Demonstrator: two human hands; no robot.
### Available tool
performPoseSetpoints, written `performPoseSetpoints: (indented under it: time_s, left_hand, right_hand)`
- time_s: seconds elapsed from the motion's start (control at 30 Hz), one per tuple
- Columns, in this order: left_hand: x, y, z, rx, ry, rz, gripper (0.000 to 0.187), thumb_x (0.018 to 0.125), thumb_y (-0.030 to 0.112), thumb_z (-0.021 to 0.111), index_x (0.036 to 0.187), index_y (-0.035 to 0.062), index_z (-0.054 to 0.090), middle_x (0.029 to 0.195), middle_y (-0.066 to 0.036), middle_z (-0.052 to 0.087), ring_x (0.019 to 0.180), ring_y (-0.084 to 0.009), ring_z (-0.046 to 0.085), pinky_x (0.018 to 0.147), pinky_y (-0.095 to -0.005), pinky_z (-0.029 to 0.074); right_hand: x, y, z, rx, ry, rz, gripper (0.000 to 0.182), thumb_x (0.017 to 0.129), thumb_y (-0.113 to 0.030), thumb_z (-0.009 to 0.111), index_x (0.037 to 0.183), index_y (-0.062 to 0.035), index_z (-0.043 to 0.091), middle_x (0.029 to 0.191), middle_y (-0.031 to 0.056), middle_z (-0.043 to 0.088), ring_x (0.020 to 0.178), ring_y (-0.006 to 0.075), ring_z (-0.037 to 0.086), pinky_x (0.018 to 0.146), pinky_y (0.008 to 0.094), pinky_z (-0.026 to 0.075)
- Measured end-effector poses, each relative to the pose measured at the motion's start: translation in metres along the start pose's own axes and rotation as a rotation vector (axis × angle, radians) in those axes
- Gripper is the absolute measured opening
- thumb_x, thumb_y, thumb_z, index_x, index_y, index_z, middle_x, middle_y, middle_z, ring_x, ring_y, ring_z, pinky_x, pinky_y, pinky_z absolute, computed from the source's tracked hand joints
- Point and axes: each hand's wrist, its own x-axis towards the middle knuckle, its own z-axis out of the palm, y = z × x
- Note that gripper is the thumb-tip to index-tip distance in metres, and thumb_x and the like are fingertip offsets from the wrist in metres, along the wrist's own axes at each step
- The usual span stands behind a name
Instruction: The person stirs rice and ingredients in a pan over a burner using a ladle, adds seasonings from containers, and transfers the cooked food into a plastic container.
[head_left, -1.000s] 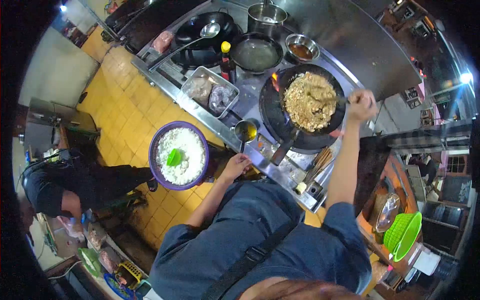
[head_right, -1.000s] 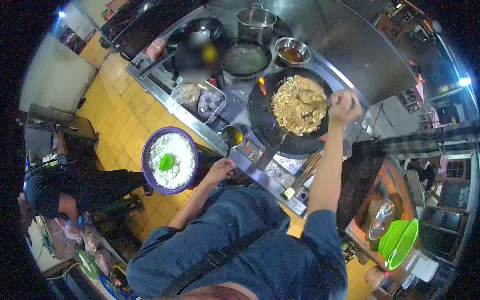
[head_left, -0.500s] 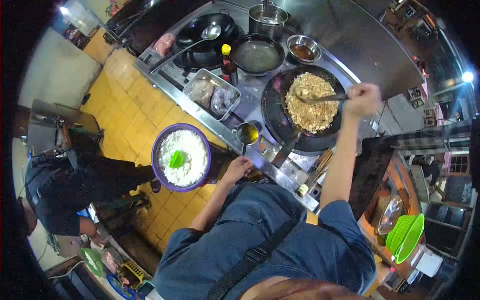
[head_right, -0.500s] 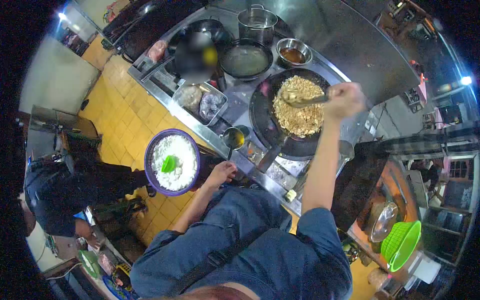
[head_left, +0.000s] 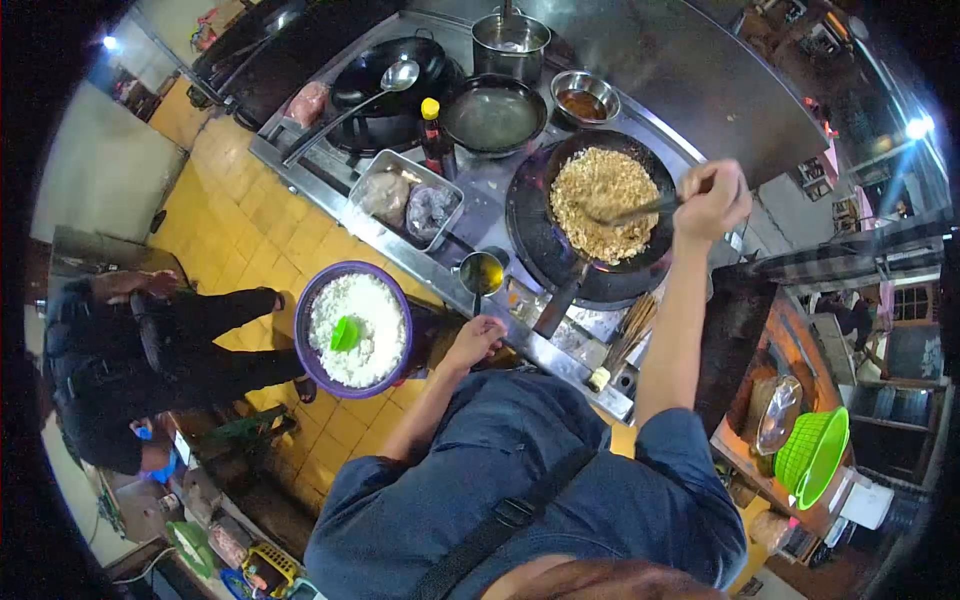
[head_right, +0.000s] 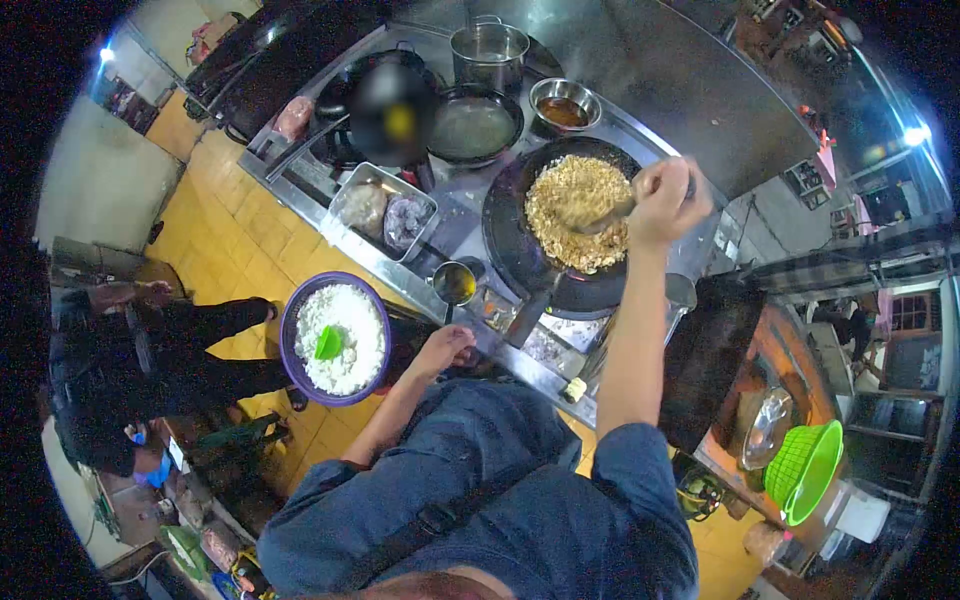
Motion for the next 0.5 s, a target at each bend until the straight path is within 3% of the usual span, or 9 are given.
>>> performPoseSetpoints:
  time_s: [0.07,0.13,0.2,0.27,0.33,0.4,0.47,0.5]
  left_hand:
    - [0.002,-0.007,-0.003,0.038,0.006,-0.019,0.019,0.085,0.023,0.058,0.096,0.0086,0.056,0.086,0.000,0.059,0.069,-0.0095,0.054,0.060,-0.0234,0.046]
    - [0.007,-0.014,-0.002,-0.008,-0.047,-0.048,0.020,0.084,0.023,0.059,0.097,0.0086,0.057,0.088,0.000,0.060,0.069,-0.0096,0.054,0.060,-0.0235,0.046]
    - [-0.010,-0.013,-0.001,-0.005,-0.057,-0.019,0.020,0.085,0.025,0.058,0.097,0.0082,0.057,0.086,0.000,0.059,0.068,-0.0092,0.053,0.057,-0.0226,0.045]
    - [-0.002,0.004,0.002,-0.023,-0.067,0.060,0.021,0.086,0.027,0.057,0.096,0.0077,0.057,0.083,0.000,0.057,0.067,-0.0089,0.052,0.054,-0.0218,0.044]
    - [-0.008,0.002,0.000,0.005,-0.021,0.009,0.021,0.086,0.027,0.057,0.094,0.0071,0.058,0.083,0.000,0.057,0.067,-0.0085,0.052,0.055,-0.0213,0.043]
    - [-0.008,-0.001,-0.002,0.030,-0.044,-0.004,0.023,0.086,0.027,0.057,0.096,0.0068,0.058,0.083,0.000,0.057,0.068,-0.0082,0.051,0.055,-0.0209,0.043]
    - [-0.008,-0.003,-0.002,-0.034,-0.064,0.018,0.024,0.086,0.027,0.057,0.100,0.0067,0.057,0.082,0.000,0.056,0.068,-0.0083,0.052,0.055,-0.0215,0.044]
    - [-0.016,0.007,-0.001,-0.069,-0.125,0.051,0.026,0.086,0.026,0.058,0.101,0.0062,0.056,0.081,0.000,0.055,0.069,-0.0087,0.052,0.056,-0.0224,0.044]
  right_hand:
    - [-0.027,0.024,0.003,-0.027,0.098,-0.069,0.024,0.086,-0.009,0.048,0.063,-0.0020,0.048,0.053,0.0009,0.043,0.045,0.0061,0.036,0.040,0.0217,0.025]
    - [-0.013,0.035,-0.004,0.058,0.031,-0.081,0.024,0.086,-0.008,0.048,0.064,-0.0013,0.049,0.054,0.0007,0.043,0.045,0.0065,0.036,0.040,0.0207,0.025]
    - [0.006,0.003,0.008,-0.048,-0.028,0.108,0.021,0.086,-0.010,0.051,0.068,-0.0003,0.051,0.056,0.0003,0.043,0.047,0.0064,0.037,0.041,0.0218,0.028]
    - [-0.003,0.000,0.009,-0.113,0.042,0.030,0.021,0.086,-0.013,0.053,0.069,-0.0002,0.053,0.056,-0.0012,0.043,0.048,0.0053,0.036,0.041,0.0222,0.028]
    - [-0.031,0.018,-0.001,-0.204,0.079,-0.125,0.021,0.085,-0.015,0.054,0.071,0.0001,0.054,0.058,-0.0016,0.045,0.050,0.0044,0.038,0.043,0.0209,0.029]
    - [-0.024,0.022,-0.015,-0.173,-0.029,-0.041,0.021,0.084,-0.015,0.056,0.070,0.0004,0.054,0.059,-0.0006,0.048,0.052,0.0048,0.040,0.045,0.0199,0.032]
    - [-0.002,0.002,-0.007,-0.195,-0.098,0.182,0.023,0.085,-0.017,0.055,0.069,0.0005,0.053,0.059,-0.0001,0.049,0.052,0.0054,0.041,0.047,0.0209,0.035]
    - [-0.009,-0.016,0.003,-0.529,-0.020,-0.211,0.026,0.085,-0.017,0.053,0.066,0.0006,0.052,0.057,-0.0002,0.048,0.050,0.0062,0.041,0.046,0.0226,0.033]
